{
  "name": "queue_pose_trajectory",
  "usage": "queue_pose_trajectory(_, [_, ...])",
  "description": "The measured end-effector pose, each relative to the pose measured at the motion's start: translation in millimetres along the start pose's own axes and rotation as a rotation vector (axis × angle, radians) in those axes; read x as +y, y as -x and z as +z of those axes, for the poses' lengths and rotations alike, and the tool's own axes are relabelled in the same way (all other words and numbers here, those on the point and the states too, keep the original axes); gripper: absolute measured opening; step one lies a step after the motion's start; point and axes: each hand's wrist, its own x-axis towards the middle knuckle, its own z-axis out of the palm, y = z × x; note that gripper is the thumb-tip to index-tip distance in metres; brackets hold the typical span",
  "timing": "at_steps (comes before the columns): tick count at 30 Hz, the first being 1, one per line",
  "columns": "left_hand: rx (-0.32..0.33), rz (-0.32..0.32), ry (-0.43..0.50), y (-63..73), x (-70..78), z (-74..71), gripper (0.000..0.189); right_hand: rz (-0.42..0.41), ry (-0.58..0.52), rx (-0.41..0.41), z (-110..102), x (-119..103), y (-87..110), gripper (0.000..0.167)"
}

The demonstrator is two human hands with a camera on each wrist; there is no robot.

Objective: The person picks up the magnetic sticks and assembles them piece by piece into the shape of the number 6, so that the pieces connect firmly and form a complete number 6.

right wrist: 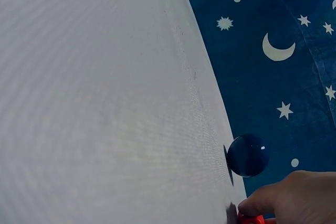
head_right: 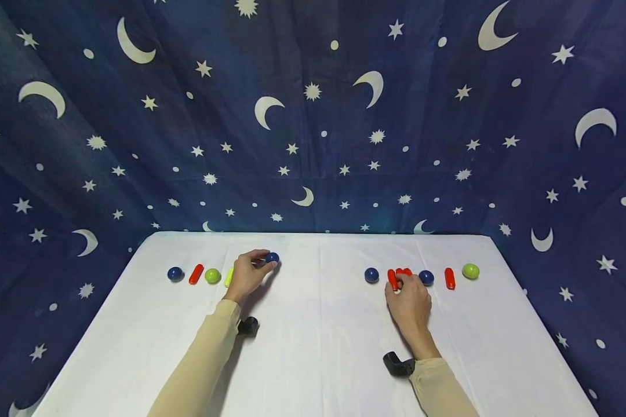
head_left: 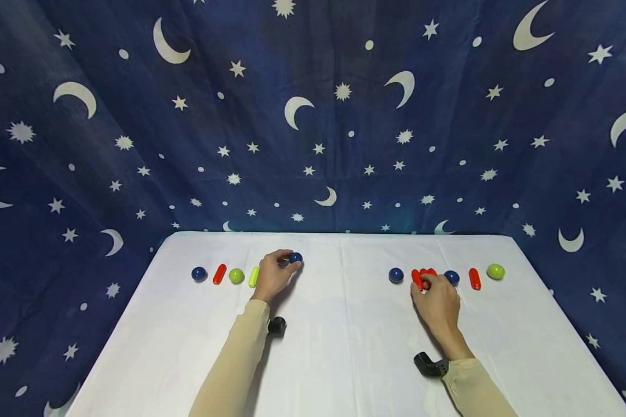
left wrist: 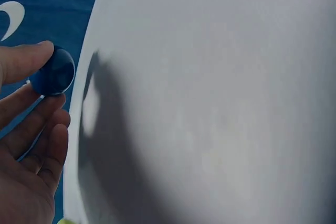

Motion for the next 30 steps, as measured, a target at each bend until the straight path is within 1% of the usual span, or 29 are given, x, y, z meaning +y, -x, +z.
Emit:
queue_pose_trajectory(4, [0.029, -0.011, 0.037, -10.9, 2.6, 10.4, 0.035, -0.009, -0.007, 0.004, -0.4, -3.0, -5.6, 0.028])
queue_pose_trajectory(9, [0.043, -0.060, 0.064, -19.3, 3.3, 24.2, 0.034, -0.008, 0.002, 0.000, -0.7, -3.4, -6.0, 0.029])
queue_pose_trajectory(15, [0.072, -0.101, 0.089, -19.7, 6.4, 31.1, 0.033, 0.016, 0.010, -0.032, -0.4, -3.9, -0.1, 0.034])
queue_pose_trajectory(19, [0.086, -0.097, 0.109, -22.0, 8.2, 36.4, 0.032, 0.039, 0.017, -0.043, -0.5, -2.3, 1.7, 0.036])
queue_pose_trajectory(22, [0.090, -0.092, 0.118, -22.4, 6.7, 40.3, 0.032, 0.046, 0.022, -0.047, 0.4, -1.4, 3.9, 0.037])
queue_pose_trajectory(26, [0.085, -0.094, 0.116, -21.8, 3.4, 45.4, 0.033, 0.043, 0.028, -0.038, 1.1, -1.0, 6.4, 0.038])
queue_pose_trajectory(30, [0.100, -0.091, 0.112, -24.6, 3.0, 48.3, 0.032, 0.028, 0.030, -0.020, 1.9, -1.5, 3.7, 0.038])
